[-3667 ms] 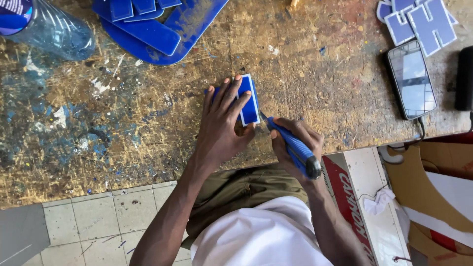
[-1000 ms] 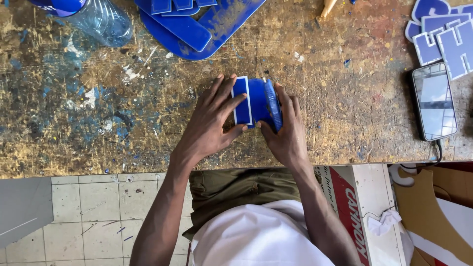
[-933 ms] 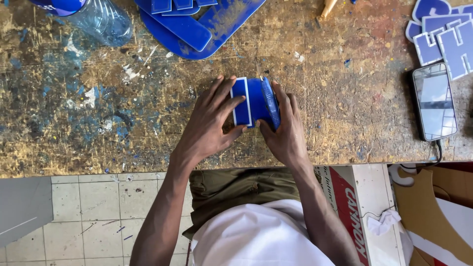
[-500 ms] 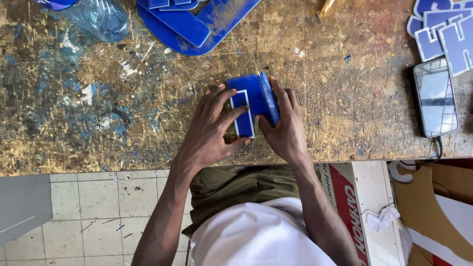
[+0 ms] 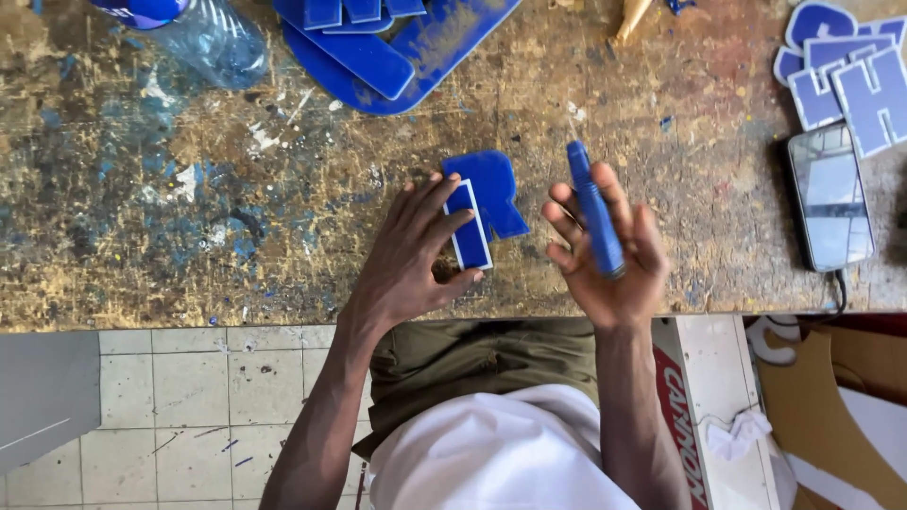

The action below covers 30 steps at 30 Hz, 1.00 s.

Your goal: Trimming excess material from the edges of blue plastic letters using a utility knife on a workbench.

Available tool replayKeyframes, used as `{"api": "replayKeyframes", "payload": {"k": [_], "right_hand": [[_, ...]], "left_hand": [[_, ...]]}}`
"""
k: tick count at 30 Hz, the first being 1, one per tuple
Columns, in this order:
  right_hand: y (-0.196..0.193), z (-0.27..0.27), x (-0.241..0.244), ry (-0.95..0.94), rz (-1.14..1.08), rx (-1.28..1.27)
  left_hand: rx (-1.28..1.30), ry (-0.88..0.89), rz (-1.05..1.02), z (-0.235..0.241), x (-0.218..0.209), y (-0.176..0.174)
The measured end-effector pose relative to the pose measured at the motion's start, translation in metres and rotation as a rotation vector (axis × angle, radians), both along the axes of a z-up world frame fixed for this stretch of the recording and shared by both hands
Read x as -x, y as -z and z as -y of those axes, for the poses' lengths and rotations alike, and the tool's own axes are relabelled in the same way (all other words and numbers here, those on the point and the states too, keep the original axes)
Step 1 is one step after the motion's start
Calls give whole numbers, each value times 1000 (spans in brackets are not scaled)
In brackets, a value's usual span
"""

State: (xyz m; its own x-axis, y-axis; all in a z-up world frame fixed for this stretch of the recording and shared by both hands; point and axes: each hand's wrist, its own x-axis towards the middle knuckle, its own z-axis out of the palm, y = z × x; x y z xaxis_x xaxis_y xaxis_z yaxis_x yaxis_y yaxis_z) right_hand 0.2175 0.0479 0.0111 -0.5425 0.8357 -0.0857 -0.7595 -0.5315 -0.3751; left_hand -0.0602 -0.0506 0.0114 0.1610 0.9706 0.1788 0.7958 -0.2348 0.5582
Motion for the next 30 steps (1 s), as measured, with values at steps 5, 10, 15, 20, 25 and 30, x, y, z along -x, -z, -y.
{"api": "replayKeyframes", "payload": {"k": [5, 10, 15, 20, 25, 30], "right_hand": [[39, -9, -21, -104, -99, -307], [41, -3, -5, 202, 435, -374], [32, 2, 10, 439, 816, -586], [15, 1, 21, 529, 1013, -658], [25, 10, 30, 656, 1093, -693], [74, 11, 23, 663, 998, -871]], "left_hand": [[8, -6, 15, 4, -6, -1], [41, -15, 44, 11, -15, -7], [40, -26, -7, 8, -15, 1], [13, -28, 10, 10, -15, 5], [-24, -36, 6, 9, -14, 9], [-37, -44, -28, 8, -16, 5]]}}
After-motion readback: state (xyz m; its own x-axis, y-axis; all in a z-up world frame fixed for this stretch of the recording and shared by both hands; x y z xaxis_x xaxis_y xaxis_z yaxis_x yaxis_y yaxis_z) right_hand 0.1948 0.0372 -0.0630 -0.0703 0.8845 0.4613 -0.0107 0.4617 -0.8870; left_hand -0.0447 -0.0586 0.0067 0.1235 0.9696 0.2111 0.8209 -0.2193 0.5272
